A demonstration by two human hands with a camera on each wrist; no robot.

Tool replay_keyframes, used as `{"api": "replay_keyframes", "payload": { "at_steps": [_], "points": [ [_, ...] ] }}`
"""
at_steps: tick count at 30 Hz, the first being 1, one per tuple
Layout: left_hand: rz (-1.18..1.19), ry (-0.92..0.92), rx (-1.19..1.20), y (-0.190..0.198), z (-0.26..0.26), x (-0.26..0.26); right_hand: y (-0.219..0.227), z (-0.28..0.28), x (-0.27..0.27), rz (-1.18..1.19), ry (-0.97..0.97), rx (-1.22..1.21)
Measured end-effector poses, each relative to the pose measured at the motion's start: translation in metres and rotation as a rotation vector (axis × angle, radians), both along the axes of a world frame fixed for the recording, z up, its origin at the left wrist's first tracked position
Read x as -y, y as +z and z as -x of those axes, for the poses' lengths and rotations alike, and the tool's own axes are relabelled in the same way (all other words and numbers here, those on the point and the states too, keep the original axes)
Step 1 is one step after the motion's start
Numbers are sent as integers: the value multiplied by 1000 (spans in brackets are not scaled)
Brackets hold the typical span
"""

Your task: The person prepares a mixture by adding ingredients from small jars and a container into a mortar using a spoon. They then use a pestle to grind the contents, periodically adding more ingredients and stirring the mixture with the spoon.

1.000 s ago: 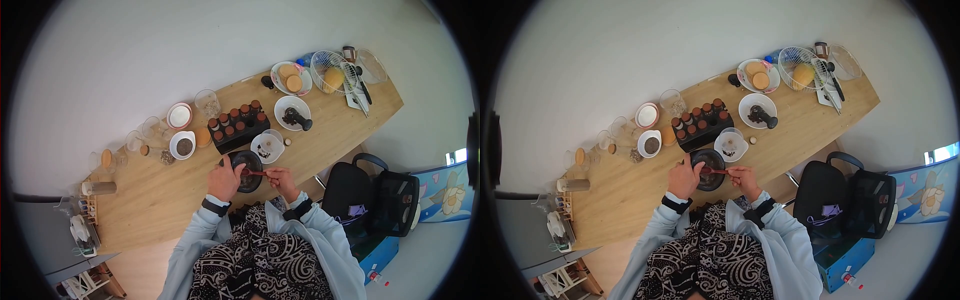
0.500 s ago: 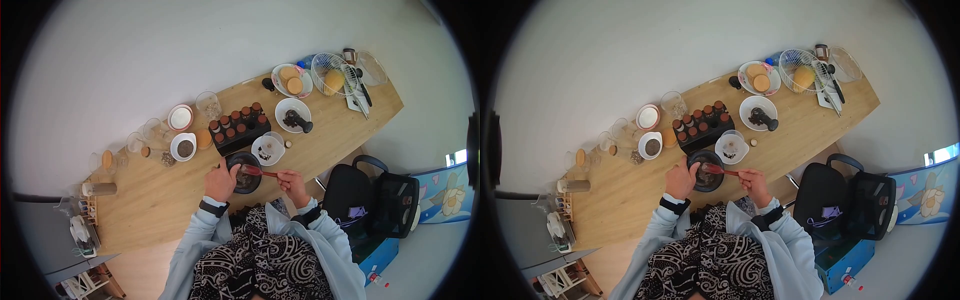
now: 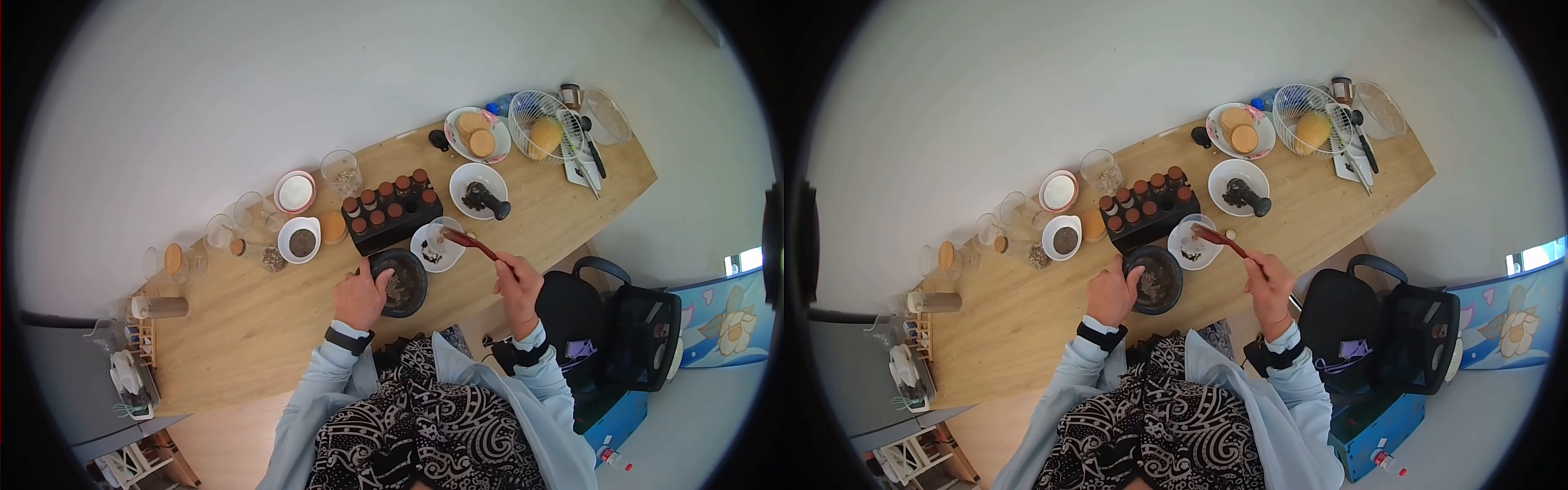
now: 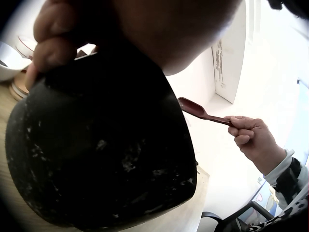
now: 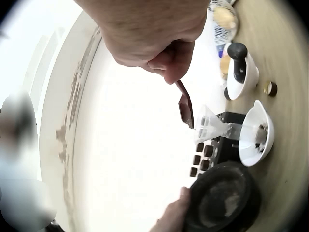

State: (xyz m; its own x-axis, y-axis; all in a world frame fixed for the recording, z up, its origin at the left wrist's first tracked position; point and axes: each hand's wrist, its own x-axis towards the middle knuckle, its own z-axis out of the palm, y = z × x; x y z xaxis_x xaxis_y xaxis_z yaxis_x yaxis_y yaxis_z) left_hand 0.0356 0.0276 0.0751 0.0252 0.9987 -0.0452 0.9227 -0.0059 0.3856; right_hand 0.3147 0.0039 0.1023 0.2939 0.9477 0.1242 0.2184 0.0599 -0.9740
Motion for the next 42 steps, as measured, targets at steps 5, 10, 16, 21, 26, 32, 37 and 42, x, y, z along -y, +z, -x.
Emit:
{"api": "replay_keyframes", "payload": {
  "at_steps": [5, 10, 16, 21, 26, 32, 37, 42],
  "points": [
    [0, -3, -2, -1, 0, 1, -7, 5, -6, -540, 134, 826],
    [-8, -5, -4, -1, 1, 1, 14, 5, 10, -456, 160, 714],
    [-20, -27, -25, 0, 0, -1, -14, 33, 13, -330, 530, 619],
    [-23, -23, -35, 0, -1, 0, -46, 56, 7, -372, 594, 796],
    [-6, -28, -17, -3, 1, -1, -21, 46, 6, -340, 637, 762],
    [8, -27, -30, -2, -2, -3, -12, 46, 8, -250, 828, 667],
    [-6, -8, -52, 5, -4, 0, -21, 57, 4, -210, 533, 549],
    [-1, -27, -21, 3, -7, -1, -22, 50, -4, 35, 358, 402]
  ]
}}
